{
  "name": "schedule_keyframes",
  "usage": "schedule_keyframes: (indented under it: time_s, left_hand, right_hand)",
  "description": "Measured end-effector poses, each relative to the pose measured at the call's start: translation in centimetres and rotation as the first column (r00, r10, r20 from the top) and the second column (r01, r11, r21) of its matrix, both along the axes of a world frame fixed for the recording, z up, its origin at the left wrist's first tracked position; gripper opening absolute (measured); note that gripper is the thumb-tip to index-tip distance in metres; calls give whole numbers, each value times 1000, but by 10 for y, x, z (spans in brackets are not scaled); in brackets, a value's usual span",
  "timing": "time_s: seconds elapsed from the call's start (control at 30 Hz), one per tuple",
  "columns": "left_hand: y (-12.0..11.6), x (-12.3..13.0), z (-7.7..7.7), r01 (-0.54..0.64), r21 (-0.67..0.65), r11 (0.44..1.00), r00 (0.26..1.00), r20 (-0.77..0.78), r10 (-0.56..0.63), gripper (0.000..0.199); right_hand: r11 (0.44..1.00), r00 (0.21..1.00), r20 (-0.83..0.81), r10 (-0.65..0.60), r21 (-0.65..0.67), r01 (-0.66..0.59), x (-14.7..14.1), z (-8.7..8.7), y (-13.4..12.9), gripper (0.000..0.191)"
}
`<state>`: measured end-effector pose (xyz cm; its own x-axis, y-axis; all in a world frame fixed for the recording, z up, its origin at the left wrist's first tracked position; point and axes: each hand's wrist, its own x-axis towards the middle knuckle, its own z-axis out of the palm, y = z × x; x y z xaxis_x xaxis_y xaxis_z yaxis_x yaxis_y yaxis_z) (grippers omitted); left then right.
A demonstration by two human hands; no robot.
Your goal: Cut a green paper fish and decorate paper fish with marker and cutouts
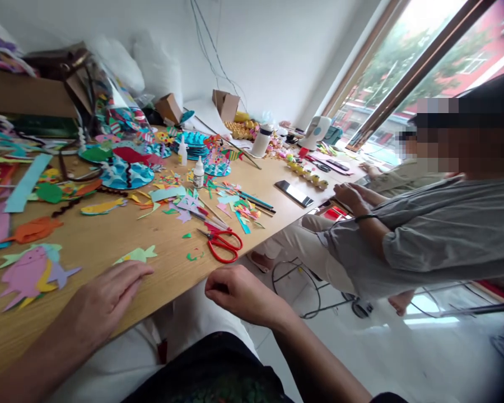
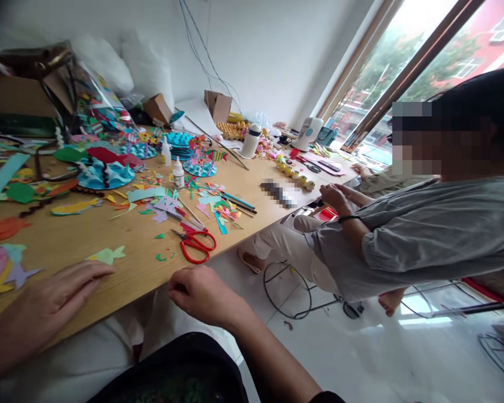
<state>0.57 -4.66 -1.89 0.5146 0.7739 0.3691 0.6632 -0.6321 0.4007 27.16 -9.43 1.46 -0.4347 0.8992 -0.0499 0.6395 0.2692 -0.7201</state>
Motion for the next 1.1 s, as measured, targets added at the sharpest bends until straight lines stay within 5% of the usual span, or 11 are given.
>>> schedule_keyframes:
  time_s: [0.2, 0.43, 0.9, 1.1]
  left_hand:
    - [-2, 17, -16, 29, 37, 999, 999, 38, -30, 35]
    - [-8, 31, -15, 58, 45, 997, 995, 75, -61, 37]
    - [-10, 40, -14, 21, 19, 1000, 985, 169, -24, 30]
    - [-10, 38, -20, 21, 27, 999, 987, 158, -25, 25]
  right_hand:
    - [979, 976, 89, -198, 66, 193, 18, 0, 6, 14]
    - [820, 781, 256, -569, 254, 514, 68, -4, 37, 15]
    - [744, 531, 528, -663, 383, 548, 112, -3, 90, 26]
    - [838, 613, 576, -540, 307, 450, 134, -4, 119, 31]
